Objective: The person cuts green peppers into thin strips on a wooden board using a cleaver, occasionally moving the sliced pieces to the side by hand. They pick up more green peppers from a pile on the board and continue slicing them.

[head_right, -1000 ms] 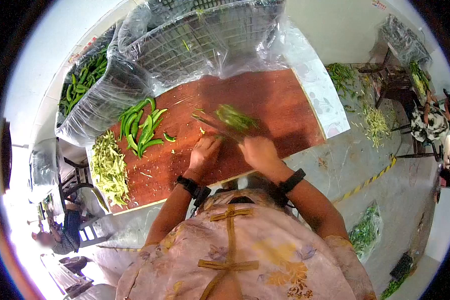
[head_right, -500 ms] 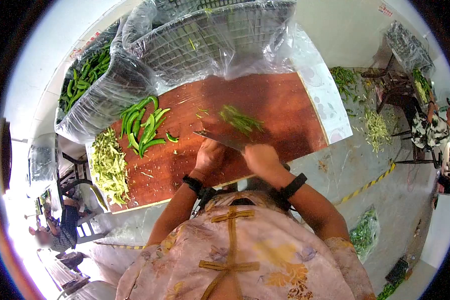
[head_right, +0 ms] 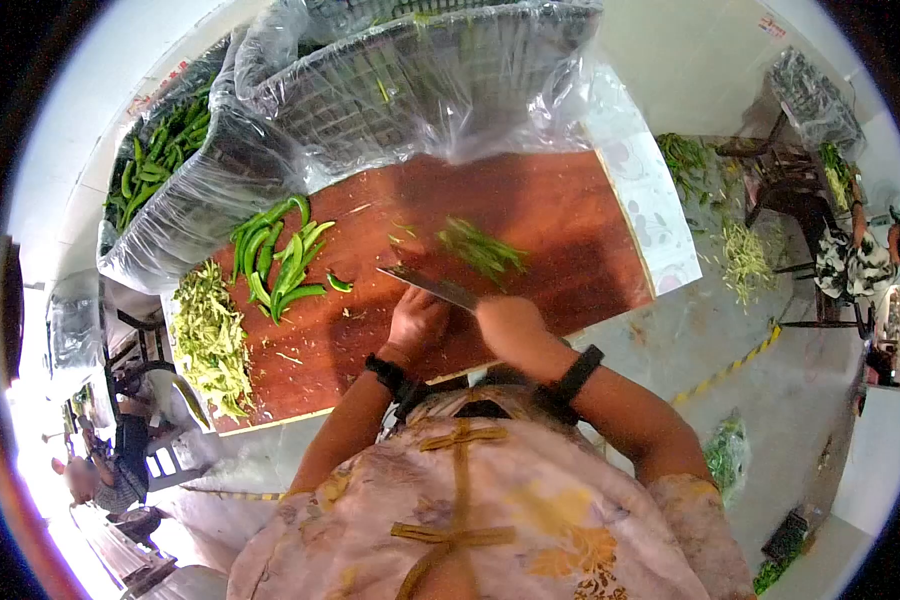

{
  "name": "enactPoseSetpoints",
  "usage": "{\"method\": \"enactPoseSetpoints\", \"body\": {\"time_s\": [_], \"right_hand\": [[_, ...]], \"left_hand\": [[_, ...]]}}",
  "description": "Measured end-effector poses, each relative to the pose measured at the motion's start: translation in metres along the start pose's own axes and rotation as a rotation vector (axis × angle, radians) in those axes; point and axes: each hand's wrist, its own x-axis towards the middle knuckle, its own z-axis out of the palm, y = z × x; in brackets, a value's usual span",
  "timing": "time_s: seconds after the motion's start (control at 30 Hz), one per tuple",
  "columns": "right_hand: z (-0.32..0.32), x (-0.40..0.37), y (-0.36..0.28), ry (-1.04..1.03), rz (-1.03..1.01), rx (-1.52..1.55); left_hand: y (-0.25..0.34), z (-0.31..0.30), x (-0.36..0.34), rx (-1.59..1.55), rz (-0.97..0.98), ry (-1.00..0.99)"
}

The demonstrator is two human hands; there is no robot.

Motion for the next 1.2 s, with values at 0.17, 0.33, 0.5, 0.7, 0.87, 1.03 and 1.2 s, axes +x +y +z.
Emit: {"method": "enactPoseSetpoints", "body": {"time_s": [0.17, 0.33, 0.5, 0.7, 0.87, 1.03, 1.2], "right_hand": [[0.007, 0.028, -0.008, 0.053, -0.033, 0.025], [0.004, 0.036, -0.001, 0.048, 0.06, 0.062], [-0.005, 0.016, -0.001, 0.083, 0.158, 0.06], [-0.008, -0.009, -0.004, 0.004, 0.04, 0.027], [-0.004, -0.008, 0.001, -0.003, 0.049, -0.002], [0.0, 0.004, 0.0, -0.048, 0.049, 0.014], [0.013, 0.035, -0.008, -0.016, 0.049, 0.058]], "left_hand": [[0.001, -0.008, -0.003, -0.014, -0.062, -0.201], [0.001, -0.004, -0.002, 0.016, 0.034, -0.041], [0.0, -0.003, -0.004, 0.011, 0.029, 0.007], [0.0, -0.003, -0.003, 0.009, 0.013, -0.051], [-0.002, 0.001, -0.001, 0.006, 0.029, 0.03], [-0.003, -0.002, -0.003, 0.011, 0.017, -0.004], [0.001, -0.009, -0.002, -0.033, -0.021, -0.059]]}}
